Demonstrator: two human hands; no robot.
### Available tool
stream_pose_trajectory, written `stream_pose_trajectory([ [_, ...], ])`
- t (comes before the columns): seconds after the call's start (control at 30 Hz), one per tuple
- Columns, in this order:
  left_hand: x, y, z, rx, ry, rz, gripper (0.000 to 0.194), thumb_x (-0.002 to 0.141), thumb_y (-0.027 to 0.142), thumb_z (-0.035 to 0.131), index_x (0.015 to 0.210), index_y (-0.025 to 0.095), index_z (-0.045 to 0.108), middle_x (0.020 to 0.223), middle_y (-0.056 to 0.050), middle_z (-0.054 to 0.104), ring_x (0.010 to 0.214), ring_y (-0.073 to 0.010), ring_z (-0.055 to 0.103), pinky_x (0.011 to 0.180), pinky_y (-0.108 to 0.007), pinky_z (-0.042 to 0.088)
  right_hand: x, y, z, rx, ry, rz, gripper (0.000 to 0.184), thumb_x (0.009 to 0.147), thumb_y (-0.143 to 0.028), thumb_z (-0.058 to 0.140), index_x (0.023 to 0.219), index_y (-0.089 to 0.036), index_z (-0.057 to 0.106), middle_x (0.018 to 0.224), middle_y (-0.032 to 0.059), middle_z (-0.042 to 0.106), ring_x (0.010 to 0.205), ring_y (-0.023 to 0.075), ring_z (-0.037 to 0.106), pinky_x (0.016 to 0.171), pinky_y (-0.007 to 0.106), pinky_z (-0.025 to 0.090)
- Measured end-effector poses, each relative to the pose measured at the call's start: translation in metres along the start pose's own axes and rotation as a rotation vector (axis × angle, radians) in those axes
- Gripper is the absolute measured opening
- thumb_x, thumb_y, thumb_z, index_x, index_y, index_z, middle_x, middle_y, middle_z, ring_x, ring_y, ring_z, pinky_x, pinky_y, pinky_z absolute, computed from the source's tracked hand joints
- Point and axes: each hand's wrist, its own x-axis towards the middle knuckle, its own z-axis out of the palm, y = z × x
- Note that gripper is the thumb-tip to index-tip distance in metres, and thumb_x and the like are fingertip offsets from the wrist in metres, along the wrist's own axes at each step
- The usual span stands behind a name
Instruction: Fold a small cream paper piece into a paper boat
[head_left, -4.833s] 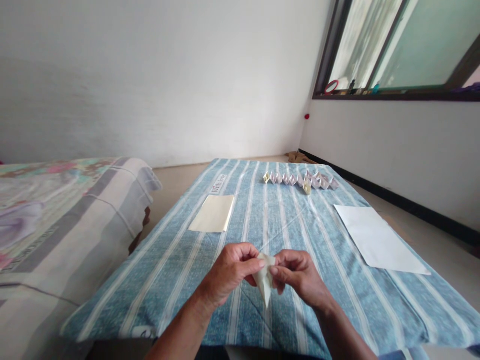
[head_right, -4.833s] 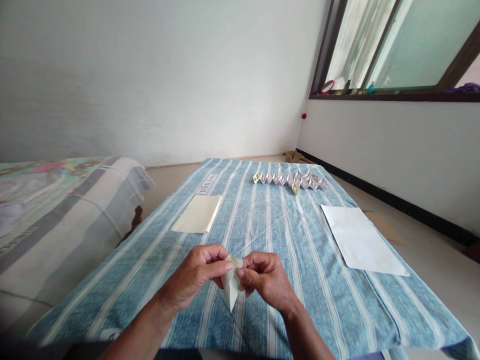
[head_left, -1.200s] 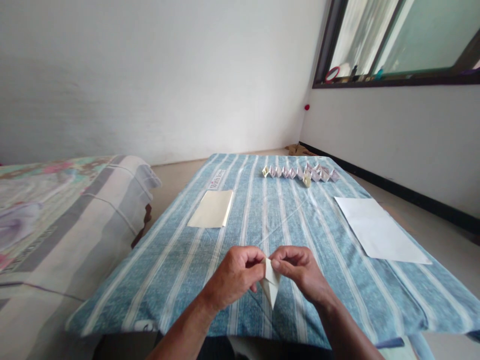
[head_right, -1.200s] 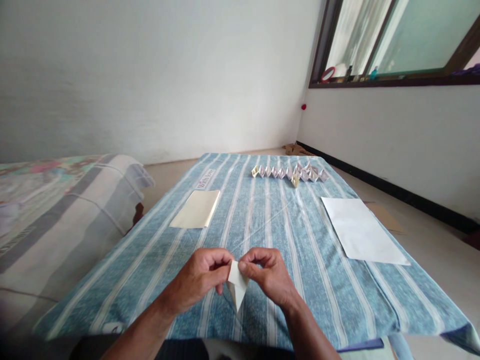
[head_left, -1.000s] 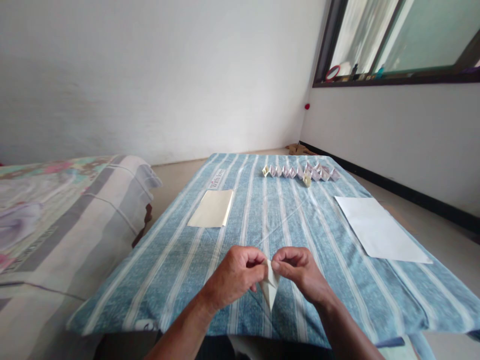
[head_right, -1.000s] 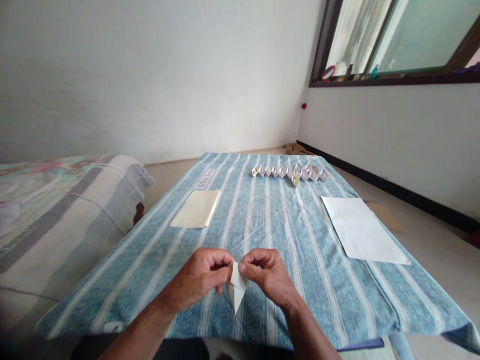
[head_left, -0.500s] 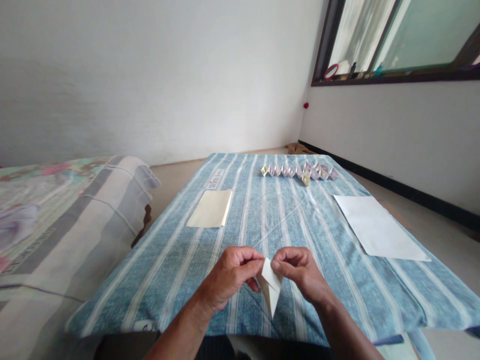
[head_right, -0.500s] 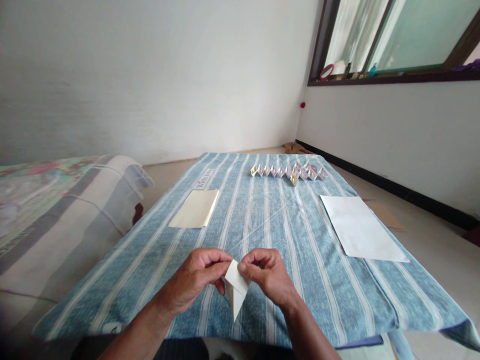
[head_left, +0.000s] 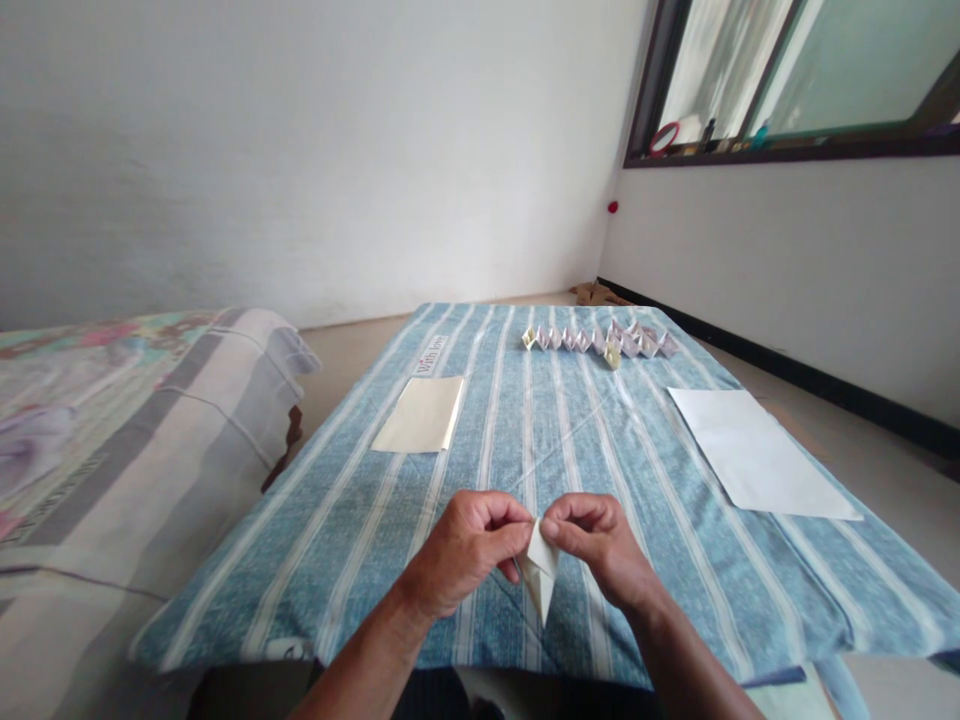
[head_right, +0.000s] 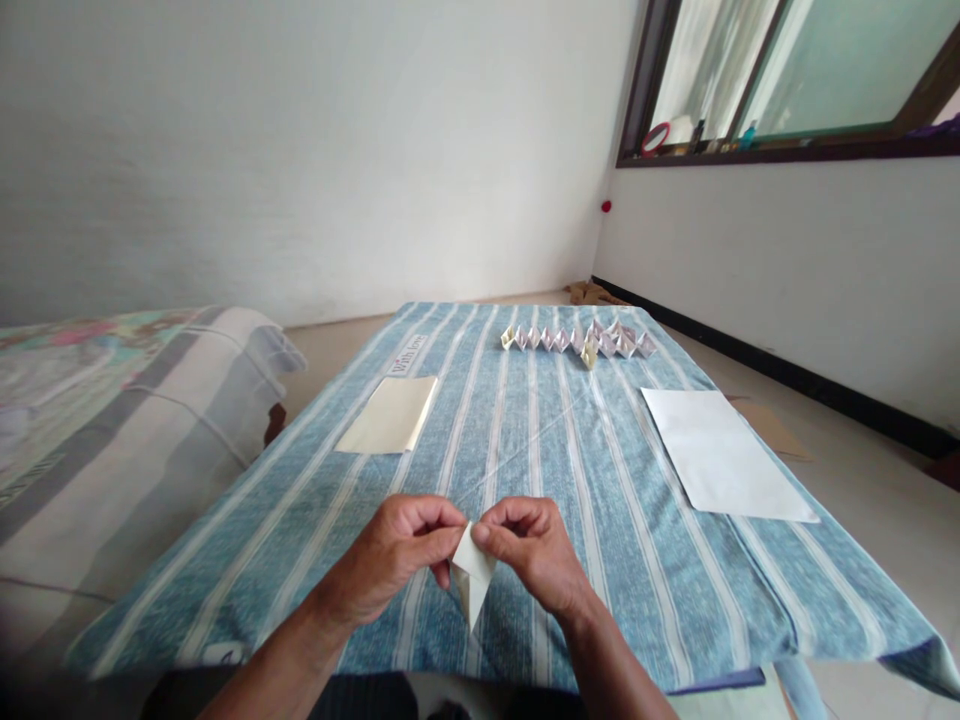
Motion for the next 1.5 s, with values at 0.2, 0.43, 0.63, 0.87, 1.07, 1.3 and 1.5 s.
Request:
stream_pose_trajectory([
  [0.2,0.002,0.001,0.002,-0.033,-0.012,-0.012,0.015,0.067,0.027,0.068,0.063,0.013,0.067,0.054,0.000,0.062,0.047,-0.0105,0.056,0.048,-0.022,0.047,0.000,-0.004,0.002,0.014,-0.007,0.014,0.028,0.061,-0.039,0.085,0.058,-0.016,0.068,0.052,-0.0014,0.059,0.049,0.0088,0.046,0.051,0.022,0.039],
  [0.43,0.003,0.001,0.003,-0.044,-0.003,-0.054,0.016,0.065,0.028,0.069,0.061,0.013,0.067,0.052,0.000,0.061,0.045,-0.0102,0.054,0.046,-0.023,0.047,-0.001,-0.002,0.001,0.034,-0.030,0.019,0.028,0.065,-0.038,0.083,0.058,-0.016,0.068,0.049,-0.0024,0.057,0.048,0.0078,0.045,0.050,0.021,0.038],
  [0.63,0.003,0.003,0.004,-0.039,-0.011,-0.068,0.014,0.064,0.027,0.067,0.061,0.013,0.067,0.052,0.000,0.061,0.045,-0.0102,0.054,0.046,-0.022,0.047,0.000,0.002,-0.001,0.063,-0.021,-0.001,0.025,0.065,-0.036,0.083,0.062,-0.016,0.069,0.054,-0.0020,0.059,0.050,0.0082,0.046,0.052,0.021,0.038],
  [0.87,0.002,0.005,0.005,0.037,-0.023,-0.048,0.009,0.064,0.020,0.062,0.058,0.014,0.065,0.050,0.002,0.058,0.044,-0.0090,0.052,0.047,-0.020,0.044,-0.001,0.000,-0.001,0.029,-0.009,0.000,0.026,0.065,-0.038,0.083,0.063,-0.016,0.068,0.056,-0.0014,0.059,0.051,0.0090,0.046,0.051,0.022,0.037],
  [1.07,0.001,0.009,0.005,0.159,-0.018,-0.010,0.010,0.066,0.020,0.059,0.058,0.015,0.065,0.049,0.003,0.058,0.046,-0.0098,0.053,0.047,-0.020,0.041,-0.002,-0.003,-0.003,-0.056,-0.030,-0.019,0.023,0.070,-0.036,0.080,0.064,-0.017,0.068,0.056,-0.0018,0.058,0.053,0.0094,0.046,0.054,0.023,0.037],
  [1.3,0.001,0.010,0.006,0.232,-0.017,0.010,0.011,0.067,0.021,0.058,0.059,0.016,0.064,0.050,0.002,0.058,0.048,-0.0110,0.054,0.049,-0.021,0.041,-0.003,-0.009,-0.005,-0.199,-0.033,-0.098,0.021,0.075,-0.034,0.075,0.065,-0.018,0.068,0.060,-0.0008,0.060,0.058,0.0112,0.050,0.059,0.024,0.040],
  [1.5,0.002,0.008,0.006,0.299,-0.010,0.006,0.013,0.068,0.021,0.056,0.058,0.016,0.064,0.049,0.003,0.057,0.048,-0.0107,0.052,0.048,-0.021,0.038,-0.005,-0.016,-0.003,-0.312,-0.027,-0.153,0.021,0.077,-0.035,0.072,0.065,-0.018,0.068,0.062,0.0002,0.062,0.061,0.0133,0.054,0.061,0.025,0.044],
])
